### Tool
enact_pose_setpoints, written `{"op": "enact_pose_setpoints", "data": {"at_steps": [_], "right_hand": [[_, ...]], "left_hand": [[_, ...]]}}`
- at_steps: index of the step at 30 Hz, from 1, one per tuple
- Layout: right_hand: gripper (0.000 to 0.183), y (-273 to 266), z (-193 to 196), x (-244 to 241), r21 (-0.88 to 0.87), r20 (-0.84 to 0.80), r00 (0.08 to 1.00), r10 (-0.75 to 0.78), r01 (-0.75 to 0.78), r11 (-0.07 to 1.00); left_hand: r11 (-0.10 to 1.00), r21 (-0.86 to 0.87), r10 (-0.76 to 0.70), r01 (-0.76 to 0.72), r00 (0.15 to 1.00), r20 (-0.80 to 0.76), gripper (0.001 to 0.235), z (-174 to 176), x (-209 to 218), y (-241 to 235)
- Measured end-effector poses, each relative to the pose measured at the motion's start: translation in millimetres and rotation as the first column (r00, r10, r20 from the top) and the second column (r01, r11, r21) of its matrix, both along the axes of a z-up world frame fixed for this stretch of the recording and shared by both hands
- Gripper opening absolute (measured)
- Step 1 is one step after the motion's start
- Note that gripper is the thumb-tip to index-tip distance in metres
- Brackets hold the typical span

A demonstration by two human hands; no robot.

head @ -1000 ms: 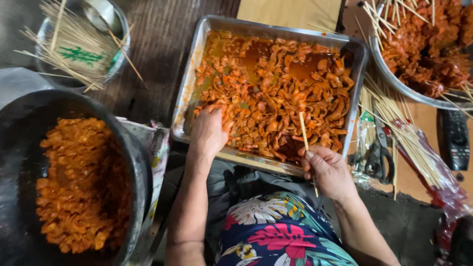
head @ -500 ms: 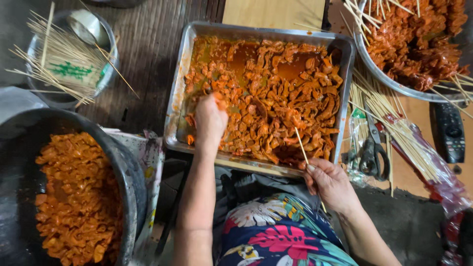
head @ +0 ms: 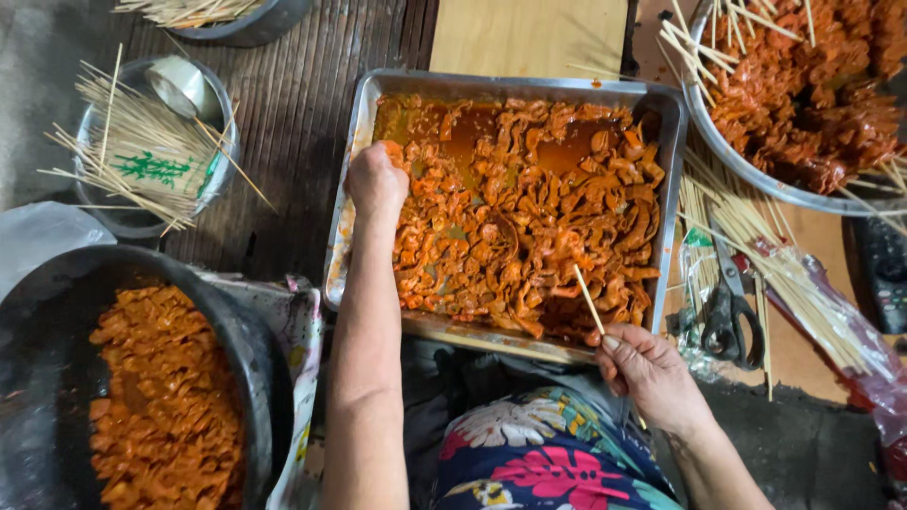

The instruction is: The person threads pieces of marinated meat onto wooden skewers by hand, picking meat from a metal tray and placing the completed skewers into a bowl.

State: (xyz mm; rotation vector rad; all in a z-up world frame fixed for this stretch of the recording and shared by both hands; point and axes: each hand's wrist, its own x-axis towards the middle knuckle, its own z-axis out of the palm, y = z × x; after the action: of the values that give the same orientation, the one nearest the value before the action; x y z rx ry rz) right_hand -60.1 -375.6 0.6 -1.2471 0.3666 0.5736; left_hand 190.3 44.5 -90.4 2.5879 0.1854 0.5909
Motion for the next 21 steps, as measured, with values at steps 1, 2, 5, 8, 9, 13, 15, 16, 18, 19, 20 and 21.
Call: {"op": "enact_pose_setpoints", "data": {"at_steps": [1,2,5,8,9,13,15,16,18,19,20,21], "right_hand": [[0.025,1.7,-0.3,3.0,-0.009,-0.019,1.0,0.003,-0.003,1.0],[0.025,2.4,-0.4,2.3,0.051,-0.009,1.0,0.022,-0.021,0.998],[0.025,-0.2,0.0,3.9,0.192,-0.008,0.998,0.056,-0.054,0.98],[0.025,3.6,4.5,5.9,0.305,-0.014,0.998,0.062,-0.055,0.951],[0.024,4.1,7.5,5.7,0.352,-0.013,0.997,0.074,-0.064,0.934],[0.022,6.7,15.5,8.3,0.506,-0.104,0.993,0.058,0.003,0.863],[0.021,10.8,18.8,10.3,0.572,-0.121,0.991,0.058,0.022,0.82],[0.02,13.1,19.5,11.5,0.605,-0.129,0.99,0.054,0.035,0.795],[0.021,16.2,14.6,22.1,0.629,-0.118,0.992,0.036,0.046,0.776],[0.022,20.4,12.4,20.4,0.643,-0.126,0.992,0.032,0.058,0.763],[0.021,22.7,11.1,23.0,0.626,-0.142,0.989,0.031,0.066,0.777],[0.02,26.1,10.6,24.1,0.609,-0.158,0.987,0.031,0.073,0.79]], "left_hand": [[0.999,0.034,0.006,-0.005,1.0,-0.014,0.017,-1.2,4.4,-0.9],[0.998,0.063,-0.003,0.006,0.999,-0.047,0.015,-5.6,2.9,-6.3],[0.966,0.044,-0.254,0.256,0.966,-0.053,0.038,-9.6,12.5,-7.8],[0.973,0.059,-0.199,0.222,0.943,-0.267,0.043,-4.4,22.5,-17.0],[0.973,0.092,-0.169,0.21,0.929,-0.328,0.035,0.0,20.0,-15.1],[0.979,0.128,-0.099,0.162,0.914,-0.394,0.026,24.0,10.8,-28.0],[0.986,0.096,-0.12,0.133,0.984,-0.132,0.027,42.8,-8.3,-39.8],[0.986,0.079,-0.156,0.148,0.981,0.111,0.027,52.2,-25.7,-49.5],[0.936,-0.352,-0.073,-0.018,0.967,-0.243,0.012,66.4,-68.7,-72.2],[0.825,-0.565,-0.201,0.011,0.94,-0.276,0.012,71.5,-96.0,-79.0],[0.662,-0.75,-0.312,0.013,0.914,-0.26,0.013,74.4,-119.0,-88.4],[0.288,-0.956,-0.444,0.05,0.892,-0.087,0.01,73.4,-139.6,-108.1]]}}
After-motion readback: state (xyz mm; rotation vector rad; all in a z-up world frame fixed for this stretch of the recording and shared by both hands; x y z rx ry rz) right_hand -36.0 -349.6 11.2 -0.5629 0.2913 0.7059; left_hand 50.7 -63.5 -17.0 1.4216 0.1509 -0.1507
